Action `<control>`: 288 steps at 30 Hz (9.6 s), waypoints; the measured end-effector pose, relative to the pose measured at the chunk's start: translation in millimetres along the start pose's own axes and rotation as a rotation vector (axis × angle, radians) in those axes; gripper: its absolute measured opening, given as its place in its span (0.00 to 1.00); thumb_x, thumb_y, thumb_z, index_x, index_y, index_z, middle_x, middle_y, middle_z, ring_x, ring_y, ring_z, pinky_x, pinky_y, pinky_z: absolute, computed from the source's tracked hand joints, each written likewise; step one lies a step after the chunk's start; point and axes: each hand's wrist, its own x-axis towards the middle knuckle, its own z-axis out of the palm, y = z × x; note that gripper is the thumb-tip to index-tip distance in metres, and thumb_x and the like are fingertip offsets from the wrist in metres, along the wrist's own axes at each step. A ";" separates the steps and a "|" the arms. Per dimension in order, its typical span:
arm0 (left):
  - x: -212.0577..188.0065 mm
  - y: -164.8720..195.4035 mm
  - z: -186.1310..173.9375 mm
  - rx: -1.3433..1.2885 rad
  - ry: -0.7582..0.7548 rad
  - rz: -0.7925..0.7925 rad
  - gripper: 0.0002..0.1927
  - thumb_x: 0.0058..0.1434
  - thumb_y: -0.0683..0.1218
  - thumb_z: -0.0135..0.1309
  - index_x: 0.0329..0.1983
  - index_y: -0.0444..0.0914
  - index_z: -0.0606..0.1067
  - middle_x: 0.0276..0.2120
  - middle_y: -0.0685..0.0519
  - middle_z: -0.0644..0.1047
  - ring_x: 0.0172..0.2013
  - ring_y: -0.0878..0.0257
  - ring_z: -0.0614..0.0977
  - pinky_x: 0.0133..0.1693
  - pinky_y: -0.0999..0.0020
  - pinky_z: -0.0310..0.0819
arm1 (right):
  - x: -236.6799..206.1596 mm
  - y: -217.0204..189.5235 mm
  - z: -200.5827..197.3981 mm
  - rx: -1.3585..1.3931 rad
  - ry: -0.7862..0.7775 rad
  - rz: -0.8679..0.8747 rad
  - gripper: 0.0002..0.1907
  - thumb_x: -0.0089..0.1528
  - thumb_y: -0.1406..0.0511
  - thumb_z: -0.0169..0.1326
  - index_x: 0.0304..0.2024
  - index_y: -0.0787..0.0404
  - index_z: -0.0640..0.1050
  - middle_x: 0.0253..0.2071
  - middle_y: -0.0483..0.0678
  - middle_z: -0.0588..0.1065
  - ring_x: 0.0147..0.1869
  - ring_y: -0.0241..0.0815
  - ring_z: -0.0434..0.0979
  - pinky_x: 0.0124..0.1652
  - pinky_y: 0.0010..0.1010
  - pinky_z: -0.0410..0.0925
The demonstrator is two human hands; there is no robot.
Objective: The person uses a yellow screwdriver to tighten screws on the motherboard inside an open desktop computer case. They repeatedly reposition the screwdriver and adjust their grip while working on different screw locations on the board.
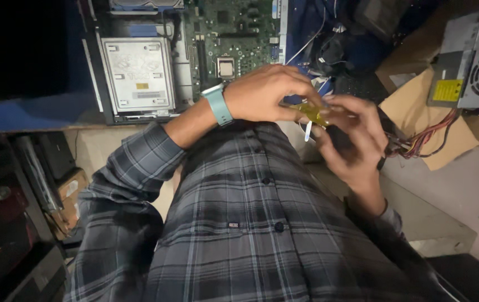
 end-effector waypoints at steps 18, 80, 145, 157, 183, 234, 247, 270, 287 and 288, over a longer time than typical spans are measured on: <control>0.1 0.9 -1.3 0.088 -0.074 -0.136 0.20 0.60 0.56 0.65 0.51 0.43 0.81 0.47 0.51 0.82 0.49 0.51 0.83 0.51 0.56 0.76 | 2.7 2.0 1.6 -0.063 -0.083 0.011 0.20 0.63 0.72 0.69 0.55 0.66 0.77 0.51 0.54 0.71 0.48 0.45 0.76 0.45 0.30 0.72; 29.8 -10.5 -0.8 -0.148 -0.253 -0.147 0.16 0.56 0.48 0.64 0.49 0.44 0.82 0.44 0.54 0.82 0.46 0.54 0.83 0.48 0.59 0.76 | -5.1 30.0 -4.0 0.027 0.102 -0.006 0.18 0.55 0.69 0.69 0.42 0.68 0.75 0.44 0.59 0.76 0.46 0.53 0.78 0.46 0.38 0.74; -1.6 6.0 24.4 -0.075 0.052 -0.189 0.15 0.58 0.48 0.67 0.46 0.41 0.78 0.42 0.54 0.78 0.46 0.57 0.81 0.49 0.62 0.75 | -19.7 18.3 8.5 0.172 0.138 0.045 0.17 0.60 0.75 0.66 0.48 0.68 0.74 0.50 0.58 0.74 0.54 0.49 0.79 0.53 0.37 0.75; -0.8 -5.8 17.9 -0.187 -0.023 -0.121 0.12 0.61 0.43 0.61 0.49 0.41 0.82 0.53 0.53 0.80 0.54 0.57 0.81 0.57 0.61 0.75 | -9.3 26.1 6.5 0.265 0.132 -0.049 0.12 0.54 0.79 0.54 0.41 0.71 0.74 0.46 0.60 0.77 0.53 0.55 0.80 0.53 0.43 0.74; -18.0 12.8 20.3 -0.204 0.061 -0.156 0.14 0.63 0.48 0.60 0.50 0.39 0.78 0.49 0.51 0.82 0.51 0.54 0.84 0.55 0.60 0.77 | 0.7 2.3 8.0 0.233 0.114 -0.006 0.11 0.55 0.76 0.60 0.41 0.67 0.77 0.47 0.55 0.79 0.51 0.47 0.82 0.49 0.34 0.75; -95.2 22.9 16.2 -0.205 0.679 -0.446 0.12 0.66 0.42 0.58 0.52 0.38 0.79 0.49 0.49 0.80 0.45 0.60 0.82 0.51 0.68 0.77 | -13.1 -21.3 27.7 0.182 0.332 0.100 0.16 0.58 0.78 0.61 0.47 0.70 0.74 0.49 0.57 0.76 0.53 0.47 0.77 0.55 0.35 0.69; -139.3 9.1 22.4 -0.291 0.831 -0.520 0.08 0.70 0.40 0.54 0.49 0.34 0.79 0.45 0.51 0.81 0.47 0.65 0.82 0.51 0.71 0.75 | -19.2 -36.2 32.3 0.121 0.348 0.158 0.10 0.61 0.80 0.56 0.45 0.74 0.77 0.52 0.58 0.76 0.55 0.48 0.77 0.56 0.33 0.70; -13.4 31.3 30.8 -0.196 0.223 -0.232 0.13 0.60 0.45 0.63 0.48 0.38 0.80 0.47 0.51 0.83 0.49 0.55 0.84 0.52 0.62 0.78 | -9.7 -14.1 5.7 0.150 0.168 0.109 0.15 0.56 0.76 0.62 0.45 0.67 0.77 0.51 0.58 0.77 0.52 0.49 0.81 0.53 0.32 0.73; -26.7 38.6 31.7 -0.120 0.183 -0.142 0.15 0.62 0.46 0.61 0.51 0.38 0.78 0.50 0.50 0.79 0.52 0.52 0.81 0.54 0.58 0.74 | -23.2 -28.7 22.5 0.124 0.272 0.138 0.17 0.57 0.76 0.65 0.47 0.68 0.76 0.50 0.56 0.77 0.54 0.48 0.79 0.55 0.33 0.72; -28.6 37.6 32.2 -0.144 0.146 -0.150 0.17 0.63 0.46 0.60 0.54 0.38 0.78 0.52 0.49 0.79 0.52 0.51 0.81 0.54 0.58 0.74 | -23.6 -29.0 21.9 0.129 0.261 0.145 0.16 0.58 0.77 0.64 0.47 0.67 0.76 0.51 0.57 0.77 0.55 0.48 0.80 0.56 0.33 0.72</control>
